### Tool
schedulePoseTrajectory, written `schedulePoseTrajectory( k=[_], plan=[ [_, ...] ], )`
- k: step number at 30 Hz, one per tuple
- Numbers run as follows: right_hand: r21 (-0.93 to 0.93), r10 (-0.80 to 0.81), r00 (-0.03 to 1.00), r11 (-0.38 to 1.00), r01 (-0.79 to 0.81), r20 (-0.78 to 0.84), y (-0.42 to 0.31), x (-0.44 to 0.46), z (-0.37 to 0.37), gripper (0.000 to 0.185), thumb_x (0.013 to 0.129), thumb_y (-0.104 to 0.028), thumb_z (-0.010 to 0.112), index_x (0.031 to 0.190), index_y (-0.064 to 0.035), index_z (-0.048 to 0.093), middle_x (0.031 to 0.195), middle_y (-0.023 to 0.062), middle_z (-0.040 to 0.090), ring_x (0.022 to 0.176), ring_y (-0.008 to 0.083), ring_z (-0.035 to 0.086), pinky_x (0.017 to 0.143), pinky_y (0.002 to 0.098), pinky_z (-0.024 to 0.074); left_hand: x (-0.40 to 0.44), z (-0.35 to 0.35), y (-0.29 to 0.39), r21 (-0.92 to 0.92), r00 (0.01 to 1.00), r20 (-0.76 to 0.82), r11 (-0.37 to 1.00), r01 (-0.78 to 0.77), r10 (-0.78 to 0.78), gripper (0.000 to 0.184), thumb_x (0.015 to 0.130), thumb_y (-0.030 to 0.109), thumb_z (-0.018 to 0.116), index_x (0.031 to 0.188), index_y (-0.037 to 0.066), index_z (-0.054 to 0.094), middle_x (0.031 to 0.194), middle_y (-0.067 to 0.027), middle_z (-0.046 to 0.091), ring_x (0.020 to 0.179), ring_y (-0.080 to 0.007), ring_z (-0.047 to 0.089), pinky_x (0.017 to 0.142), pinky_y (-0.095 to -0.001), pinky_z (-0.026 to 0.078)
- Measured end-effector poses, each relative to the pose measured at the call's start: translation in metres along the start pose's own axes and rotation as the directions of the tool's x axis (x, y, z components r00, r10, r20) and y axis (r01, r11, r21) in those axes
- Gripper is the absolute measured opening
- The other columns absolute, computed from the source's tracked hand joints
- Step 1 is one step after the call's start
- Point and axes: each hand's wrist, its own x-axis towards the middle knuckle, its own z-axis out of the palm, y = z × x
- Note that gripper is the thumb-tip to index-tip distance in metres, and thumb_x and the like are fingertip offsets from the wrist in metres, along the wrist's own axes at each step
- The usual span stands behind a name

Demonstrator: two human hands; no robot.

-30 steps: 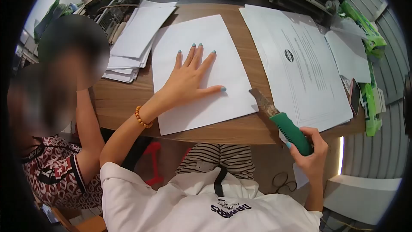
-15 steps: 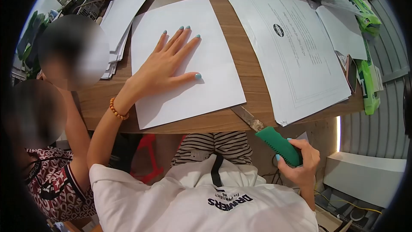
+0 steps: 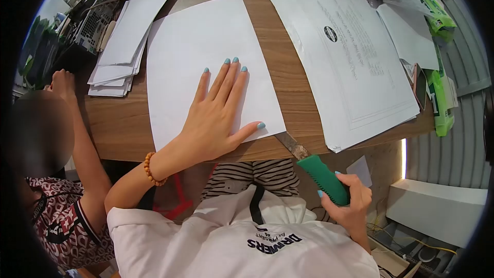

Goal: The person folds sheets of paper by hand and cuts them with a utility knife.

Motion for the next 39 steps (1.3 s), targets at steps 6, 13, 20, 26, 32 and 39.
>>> schedulePoseTrajectory(
  k=[6,13,20,26,32,39],
  plan=[
    [-0.037,-0.027,1.000,0.999,0.027,0.002,-0.005,0.000,0.005,0.042,0.060,-0.010,0.077,0.092,0.0038,0.055,0.075,0.0142,0.062,0.058,0.0230,0.061,0.051,0.0291,0.0477,-0.004,-0.002,0.000,-0.027,1.000,0.011,0.999,-0.018,0.018,0.080,0.084,0.049,0.051,0.134,-0.009,0.029,0.140,-0.0281,0.027,0.133,-0.0386,0.022,0.107,-0.0523,0.014],
    [-0.025,-0.021,1.000,0.999,0.021,-0.014,-0.004,0.004,0.002,0.041,0.059,-0.009,0.076,0.092,0.0032,0.056,0.075,0.0143,0.062,0.058,0.0233,0.060,0.051,0.0292,0.0476,-0.005,-0.004,0.000,-0.033,1.000,0.010,0.999,-0.022,0.022,0.080,0.082,0.049,0.052,0.133,-0.010,0.030,0.139,-0.0290,0.027,0.133,-0.0395,0.023,0.107,-0.0527,0.014],
    [0.008,-0.021,0.999,1.000,0.022,-0.034,0.004,0.013,0.003,0.039,0.058,-0.008,0.075,0.091,0.0023,0.056,0.072,0.0133,0.061,0.055,0.0244,0.059,0.050,0.0304,0.0462,-0.006,-0.009,0.001,-0.038,0.997,0.075,0.999,0.007,-0.004,0.081,0.083,0.045,0.050,0.138,-0.007,0.023,0.145,-0.0263,0.018,0.137,-0.0369,0.015,0.109,-0.0508,0.010],
    [-0.027,-0.079,0.997,0.997,0.078,-0.026,0.001,0.023,-0.001,0.037,0.059,-0.009,0.073,0.090,0.0014,0.056,0.072,0.0131,0.059,0.058,0.0266,0.058,0.052,0.0333,0.0462,-0.010,-0.002,-0.001,-0.076,0.999,0.038,0.997,-0.032,0.035,0.081,0.083,0.050,0.049,0.132,-0.011,0.029,0.140,-0.0316,0.024,0.132,-0.0426,0.022,0.105,-0.0566,0.014],
    [-0.055,-0.007,1.000,0.998,0.008,0.014,-0.001,0.030,-0.003,0.035,0.060,-0.011,0.071,0.089,-0.0007,0.053,0.070,0.0147,0.055,0.059,0.0318,0.056,0.053,0.0384,0.0433,-0.014,-0.004,0.000,-0.069,0.998,0.048,0.997,-0.032,0.036,0.080,0.086,0.050,0.045,0.137,-0.008,0.022,0.143,-0.0286,0.020,0.135,-0.0394,0.017,0.107,-0.0544,0.012],
    [-0.038,-0.079,0.997,0.996,0.078,-0.009,-0.009,0.033,-0.012,0.036,0.070,-0.014,0.074,0.098,-0.0008,0.057,0.081,0.0161,0.061,0.070,0.0330,0.061,0.062,0.0382,0.0497,-0.018,-0.004,0.001,-0.087,0.998,0.005,0.995,-0.058,0.058,0.079,0.087,0.051,0.044,0.136,-0.008,0.024,0.142,-0.0286,0.022,0.135,-0.0388,0.018,0.107,-0.0541,0.012]
  ],
)
